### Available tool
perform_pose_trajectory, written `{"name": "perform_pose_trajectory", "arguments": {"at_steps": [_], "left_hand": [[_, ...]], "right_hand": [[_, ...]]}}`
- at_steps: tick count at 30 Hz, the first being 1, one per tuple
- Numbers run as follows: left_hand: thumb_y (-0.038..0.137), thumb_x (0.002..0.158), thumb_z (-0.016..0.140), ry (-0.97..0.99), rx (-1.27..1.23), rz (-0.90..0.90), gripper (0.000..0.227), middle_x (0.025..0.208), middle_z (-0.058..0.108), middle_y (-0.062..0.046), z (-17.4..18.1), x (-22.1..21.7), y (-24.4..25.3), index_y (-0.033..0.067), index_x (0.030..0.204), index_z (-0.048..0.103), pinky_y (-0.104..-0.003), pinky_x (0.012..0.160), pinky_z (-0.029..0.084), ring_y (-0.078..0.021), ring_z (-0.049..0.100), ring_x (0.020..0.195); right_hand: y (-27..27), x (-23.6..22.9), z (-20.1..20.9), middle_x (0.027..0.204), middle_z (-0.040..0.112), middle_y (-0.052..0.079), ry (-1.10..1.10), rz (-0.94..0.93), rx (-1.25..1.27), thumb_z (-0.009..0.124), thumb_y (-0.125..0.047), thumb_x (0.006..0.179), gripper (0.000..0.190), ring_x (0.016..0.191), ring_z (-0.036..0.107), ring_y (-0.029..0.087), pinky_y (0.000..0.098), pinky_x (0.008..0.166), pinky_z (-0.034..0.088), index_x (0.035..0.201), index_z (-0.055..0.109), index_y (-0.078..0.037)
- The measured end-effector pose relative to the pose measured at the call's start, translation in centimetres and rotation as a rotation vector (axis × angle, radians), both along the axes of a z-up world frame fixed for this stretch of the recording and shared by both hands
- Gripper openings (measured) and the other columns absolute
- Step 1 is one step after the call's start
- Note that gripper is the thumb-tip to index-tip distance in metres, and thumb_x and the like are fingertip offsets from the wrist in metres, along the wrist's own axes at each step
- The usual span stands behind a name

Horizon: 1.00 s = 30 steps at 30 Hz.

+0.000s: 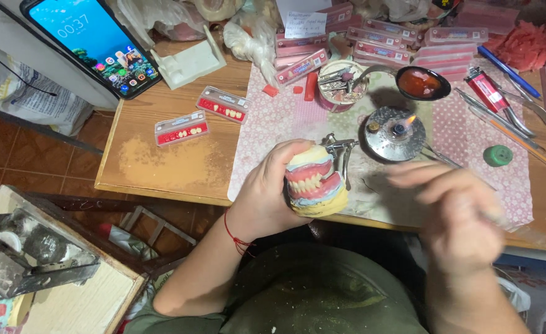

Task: The person works on a dental model, using a metal tool to apply and smooth a pink substance onto the gum area. They then use tweezers to adjust the teeth and inspect the fit of the upper and lower sections. Finally, they use a rotary tool to grind a small pink object.

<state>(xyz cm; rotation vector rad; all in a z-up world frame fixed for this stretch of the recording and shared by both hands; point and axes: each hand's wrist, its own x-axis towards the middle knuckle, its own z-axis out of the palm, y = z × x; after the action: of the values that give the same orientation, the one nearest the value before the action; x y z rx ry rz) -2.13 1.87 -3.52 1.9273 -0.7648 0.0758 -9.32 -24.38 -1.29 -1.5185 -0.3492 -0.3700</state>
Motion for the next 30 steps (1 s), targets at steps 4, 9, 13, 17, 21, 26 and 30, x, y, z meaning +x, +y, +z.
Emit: {"name": "perform_pose_trajectory", "arguments": {"at_steps": [4,9,13,17,21,26,30], "left_hand": [[0.027,0.065,0.096,-0.070,-0.020,0.005,0.096,0.141,0.056,-0.016,-0.3,-0.2,0.0,0.0027,0.142,0.044,-0.038,0.115,0.046,-0.0317,0.059,0.133],[0.031,0.074,0.093,-0.185,-0.046,0.044,0.085,0.136,0.057,-0.019,1.1,-0.5,0.1,0.0008,0.139,0.047,-0.038,0.115,0.047,-0.0334,0.061,0.129],[0.029,0.078,0.092,-0.240,0.059,0.048,0.081,0.138,0.056,-0.018,2.4,-0.6,0.2,0.0035,0.141,0.048,-0.039,0.111,0.049,-0.0325,0.061,0.130],[0.023,0.079,0.088,-0.220,0.160,0.019,0.078,0.140,0.053,-0.016,2.5,-0.3,0.1,0.0068,0.144,0.046,-0.041,0.108,0.050,-0.0318,0.058,0.132],[0.022,0.078,0.087,-0.188,0.199,0.010,0.080,0.140,0.052,-0.015,2.8,-0.3,-0.1,0.0086,0.145,0.045,-0.040,0.109,0.047,-0.0321,0.057,0.133],[0.049,0.070,0.092,-0.162,0.246,-0.019,0.098,0.143,0.051,-0.014,3.6,-0.1,0.0,0.0111,0.146,0.042,-0.044,0.110,0.045,-0.0322,0.054,0.135],[0.064,0.056,0.088,-0.089,0.300,-0.107,0.113,0.144,0.055,-0.011,3.9,2.0,1.1,0.0136,0.148,0.045,-0.046,0.113,0.039,-0.0307,0.052,0.134]], "right_hand": [[-7.3,-0.4,-0.7,0.105,0.063,0.023,0.132,-0.644,-0.681,0.047,-0.008,0.125,0.020,0.096,0.063,0.036,0.0438,0.089,0.049,0.114,0.055,0.007],[-15.4,-0.2,-5.1,0.119,0.064,0.033,0.292,-0.812,-1.038,0.060,-0.004,0.127,0.015,0.106,0.062,0.051,0.0577,0.088,0.043,0.132,0.058,0.010],[-18.3,-0.4,-8.2,0.109,0.064,0.025,0.144,-0.904,-1.317,0.076,-0.009,0.114,0.020,0.111,0.063,0.043,0.0503,0.095,0.049,0.132,0.082,-0.001],[-15.2,-0.6,-6.7,0.115,0.072,0.023,-0.098,-0.971,-1.238,0.086,-0.005,0.126,0.014,0.110,0.067,0.040,0.0486,0.097,0.052,0.134,0.085,0.006],[-4.2,-0.8,-1.8,0.110,0.073,0.026,-0.228,-0.646,-0.896,0.070,0.013,0.113,0.007,0.099,0.067,0.039,0.0468,0.095,0.051,0.114,0.076,0.013],[4.0,0.8,-0.2,0.132,0.069,0.008,0.271,-0.066,-0.542,0.086,-0.039,0.072,0.081,0.111,0.071,0.016,0.0300,0.094,0.057,0.140,0.056,-0.007],[5.2,2.1,-2.2,0.124,0.062,0.004,0.427,-0.021,-0.378,0.093,-0.031,0.067,0.079,0.105,0.062,0.011,0.0260,0.089,0.053,0.127,0.046,-0.011]]}}
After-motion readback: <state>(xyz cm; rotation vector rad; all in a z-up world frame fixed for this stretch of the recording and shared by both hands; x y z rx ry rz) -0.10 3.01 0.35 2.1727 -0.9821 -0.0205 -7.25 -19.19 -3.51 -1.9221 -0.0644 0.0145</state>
